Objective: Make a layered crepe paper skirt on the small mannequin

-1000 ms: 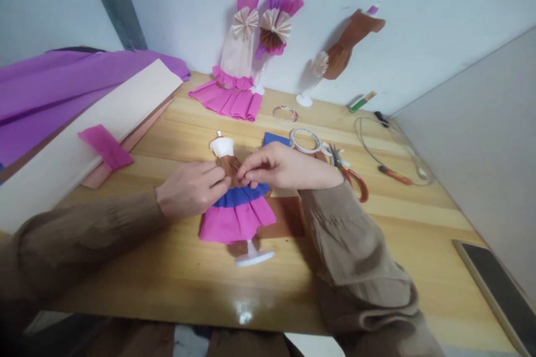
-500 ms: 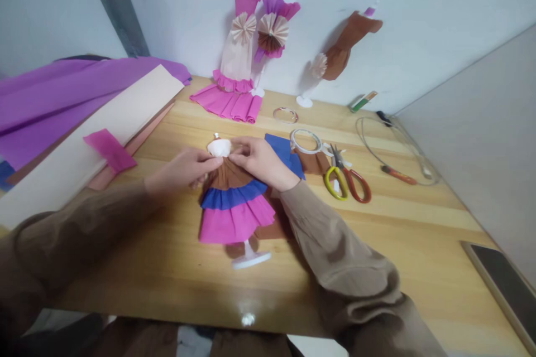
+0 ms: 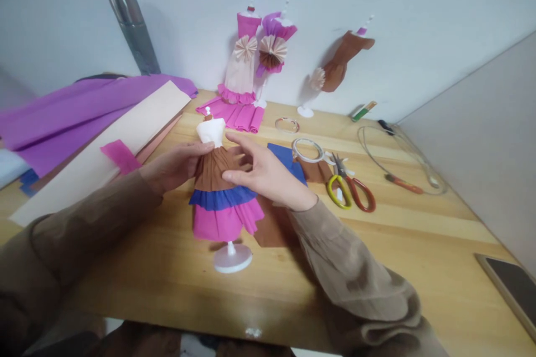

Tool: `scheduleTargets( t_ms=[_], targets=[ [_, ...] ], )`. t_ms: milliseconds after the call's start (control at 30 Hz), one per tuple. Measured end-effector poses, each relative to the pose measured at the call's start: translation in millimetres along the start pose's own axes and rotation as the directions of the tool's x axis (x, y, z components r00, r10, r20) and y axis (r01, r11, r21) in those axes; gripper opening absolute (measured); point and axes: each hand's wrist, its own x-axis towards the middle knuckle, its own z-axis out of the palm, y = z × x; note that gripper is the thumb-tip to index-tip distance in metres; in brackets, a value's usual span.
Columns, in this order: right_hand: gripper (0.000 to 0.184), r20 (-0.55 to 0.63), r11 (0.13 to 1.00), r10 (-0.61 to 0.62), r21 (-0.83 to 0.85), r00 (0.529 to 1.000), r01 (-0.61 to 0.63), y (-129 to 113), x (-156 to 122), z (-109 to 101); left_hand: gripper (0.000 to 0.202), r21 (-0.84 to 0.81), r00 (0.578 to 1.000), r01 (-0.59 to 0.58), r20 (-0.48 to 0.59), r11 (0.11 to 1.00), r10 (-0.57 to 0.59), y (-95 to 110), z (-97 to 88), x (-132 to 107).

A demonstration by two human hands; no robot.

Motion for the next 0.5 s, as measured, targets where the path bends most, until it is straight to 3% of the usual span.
scheduleTargets(
  t_ms=[133,233,300,400,500],
  targets=[
    [0.086,0.094,0.998,0.028,-0.064,0.995,-0.023,-0.3,-2.5,-4.2,0.038,-0.248,0.992,0.124,0.018,0.961,-0.123,7.0,-8.0,2.0],
    [0.087,0.150,0.999,0.049,-0.019,0.987,-0.046,2.8,-0.4,-1.7,0.038,-0.205,0.993,0.064,-0.083,0.977,-0.083,11.2,-9.1,1.9],
    [0.081,0.155,1.000,-0.007,0.011,0.988,0.005,5.3,2.4,0.7,0.037,-0.142,0.988,0.023,-0.150,0.990,-0.044,14.3,-8.2,1.4],
    [0.068,0.154,0.995,-0.093,0.045,0.984,0.088,6.2,5.3,0.5,0.036,-0.091,0.982,-0.026,-0.187,0.995,0.008,19.7,-8.5,1.1],
    [0.064,0.196,0.997,-0.046,0.070,0.979,0.033,2.2,3.8,-7.0,0.036,-0.112,0.977,-0.071,-0.207,0.991,0.047,26.9,-13.4,1.5]
  ],
)
